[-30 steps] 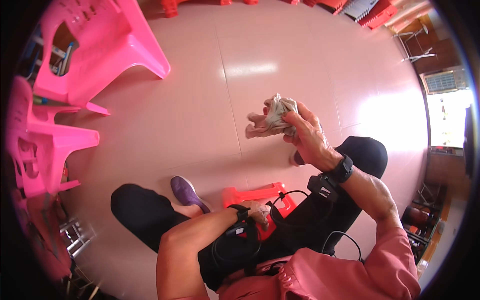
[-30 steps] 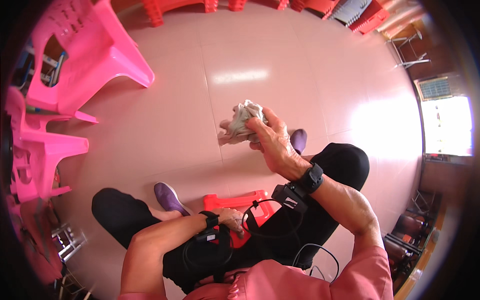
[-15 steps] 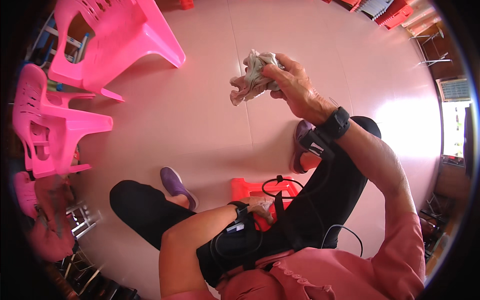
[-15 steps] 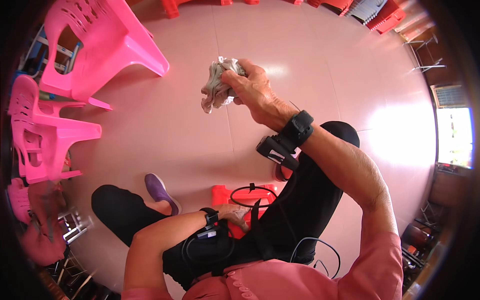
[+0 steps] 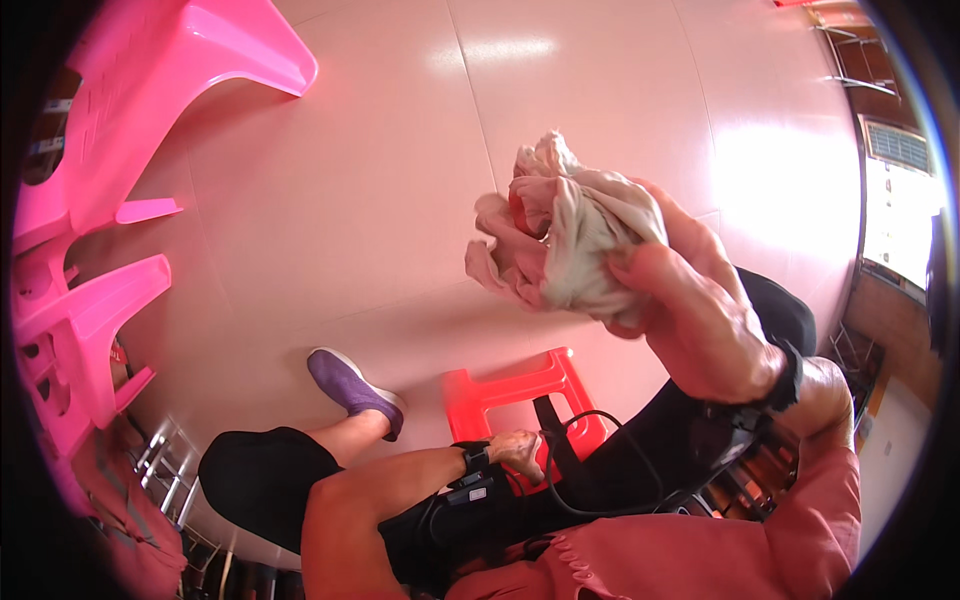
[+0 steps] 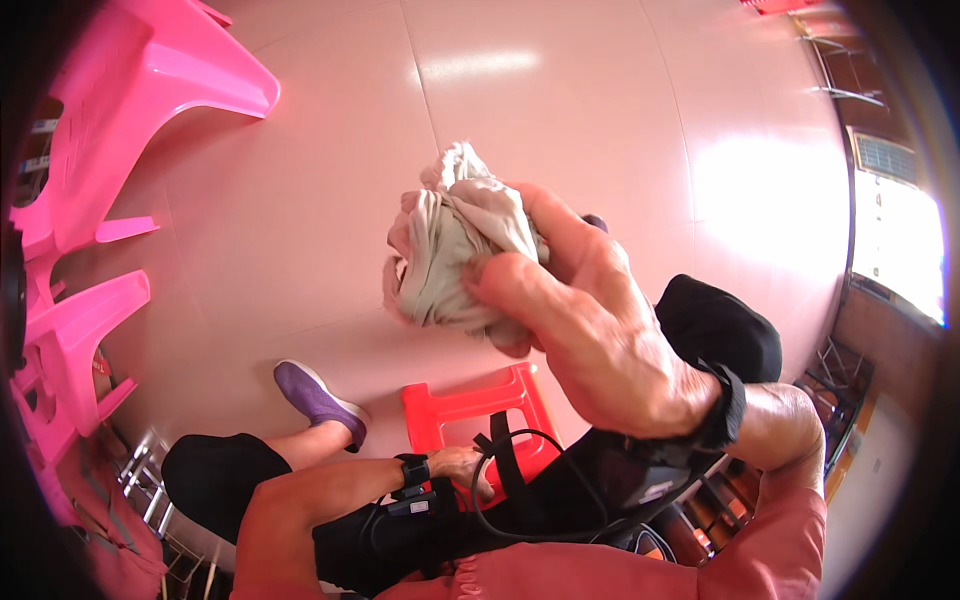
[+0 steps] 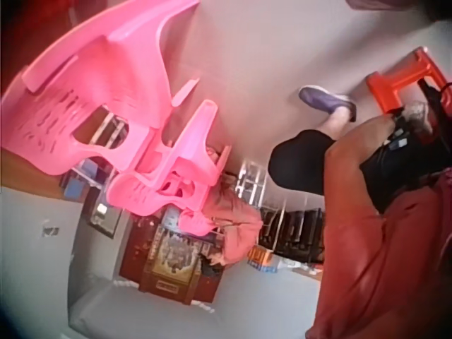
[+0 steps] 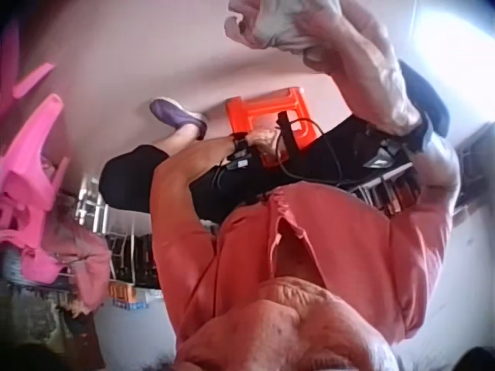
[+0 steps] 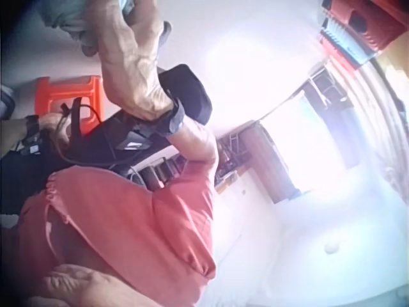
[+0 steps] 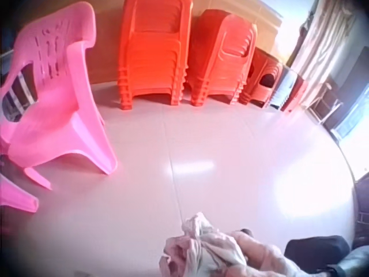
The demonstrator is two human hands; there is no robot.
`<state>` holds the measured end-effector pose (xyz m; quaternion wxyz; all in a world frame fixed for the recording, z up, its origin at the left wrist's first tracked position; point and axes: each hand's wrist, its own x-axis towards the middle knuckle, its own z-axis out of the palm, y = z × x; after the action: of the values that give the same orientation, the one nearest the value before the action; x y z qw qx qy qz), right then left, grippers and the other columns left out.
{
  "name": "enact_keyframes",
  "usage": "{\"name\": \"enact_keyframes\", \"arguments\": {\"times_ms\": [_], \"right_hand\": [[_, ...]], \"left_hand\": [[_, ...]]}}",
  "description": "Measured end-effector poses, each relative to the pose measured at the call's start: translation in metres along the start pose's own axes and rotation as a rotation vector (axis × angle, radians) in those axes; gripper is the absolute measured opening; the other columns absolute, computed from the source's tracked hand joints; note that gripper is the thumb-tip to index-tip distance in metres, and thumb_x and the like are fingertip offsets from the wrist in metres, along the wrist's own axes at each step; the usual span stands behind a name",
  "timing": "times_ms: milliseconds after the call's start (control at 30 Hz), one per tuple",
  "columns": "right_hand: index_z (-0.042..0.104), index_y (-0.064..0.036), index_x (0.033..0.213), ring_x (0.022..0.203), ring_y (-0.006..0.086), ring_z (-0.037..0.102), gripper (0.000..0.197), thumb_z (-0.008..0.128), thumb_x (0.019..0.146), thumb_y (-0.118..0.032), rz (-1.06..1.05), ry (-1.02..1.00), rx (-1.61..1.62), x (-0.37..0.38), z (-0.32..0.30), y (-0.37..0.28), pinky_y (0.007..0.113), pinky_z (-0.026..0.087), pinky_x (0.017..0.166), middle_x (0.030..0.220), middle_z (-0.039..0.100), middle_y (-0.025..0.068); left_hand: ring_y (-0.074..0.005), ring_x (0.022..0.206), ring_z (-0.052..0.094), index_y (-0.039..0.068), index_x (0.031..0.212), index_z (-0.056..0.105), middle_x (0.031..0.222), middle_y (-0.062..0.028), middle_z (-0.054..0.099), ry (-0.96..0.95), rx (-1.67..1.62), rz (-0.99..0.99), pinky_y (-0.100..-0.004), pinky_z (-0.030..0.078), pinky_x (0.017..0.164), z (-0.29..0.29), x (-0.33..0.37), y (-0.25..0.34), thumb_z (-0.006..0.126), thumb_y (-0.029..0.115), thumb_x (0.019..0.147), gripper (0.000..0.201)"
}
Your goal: Wiping down a pink plastic chair with a cloth.
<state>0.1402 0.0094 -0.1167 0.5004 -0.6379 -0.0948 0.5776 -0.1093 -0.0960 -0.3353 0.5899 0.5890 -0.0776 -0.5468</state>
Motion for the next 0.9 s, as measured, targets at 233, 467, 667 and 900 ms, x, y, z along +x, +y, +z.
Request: {"name": "enact_keyframes", "arguments": {"times_ms": [233,467,667,900], "right_hand": [[0.049,0.0008,0.128,0.076,0.0086,0.053,0.042,0.053,0.092,-0.02,-0.117,0.016,0.056,-0.037,0.031,0.021,0.023,0.043,0.064,0.096,0.061,0.0045],[0.051,-0.0055,0.118,0.079,0.0104,0.059,0.036,0.057,0.09,-0.026,-0.191,0.071,0.001,-0.02,0.033,0.071,0.027,0.045,0.065,0.091,0.064,0.0041],[0.053,-0.0054,0.113,0.079,0.0119,0.059,0.037,0.063,0.085,-0.027,-0.284,0.148,-0.021,-0.044,0.044,0.075,0.031,0.046,0.065,0.091,0.063,0.0053],[0.054,-0.0014,0.11,0.076,0.0134,0.055,0.034,0.061,0.086,-0.024,-0.42,0.053,0.052,-0.055,0.071,0.048,0.029,0.047,0.062,0.089,0.06,0.0066]], "left_hand": [[-0.031,0.08,0.068,0.002,0.089,0.068,0.08,-0.0183,0.069,0.139,-0.019,0.163,-0.0404,0.053,0.07,0.039,0.011,-0.03,0.077,0.042,0.064,0.049],[-0.027,0.072,0.068,0.002,0.088,0.069,0.071,-0.0142,0.067,0.291,0.089,0.157,-0.0377,0.053,0.066,0.065,0.018,-0.043,0.082,0.045,0.065,0.051],[-0.0265,0.071,0.067,0.002,0.087,0.069,0.071,-0.0141,0.066,0.379,0.162,0.087,-0.0377,0.053,0.065,0.073,0.0,-0.033,0.082,0.045,0.065,0.05],[-0.026,0.07,0.066,0.002,0.087,0.068,0.07,-0.014,0.066,0.402,0.157,0.068,-0.0378,0.052,0.065,0.081,0.006,-0.024,0.082,0.045,0.065,0.05]]}}
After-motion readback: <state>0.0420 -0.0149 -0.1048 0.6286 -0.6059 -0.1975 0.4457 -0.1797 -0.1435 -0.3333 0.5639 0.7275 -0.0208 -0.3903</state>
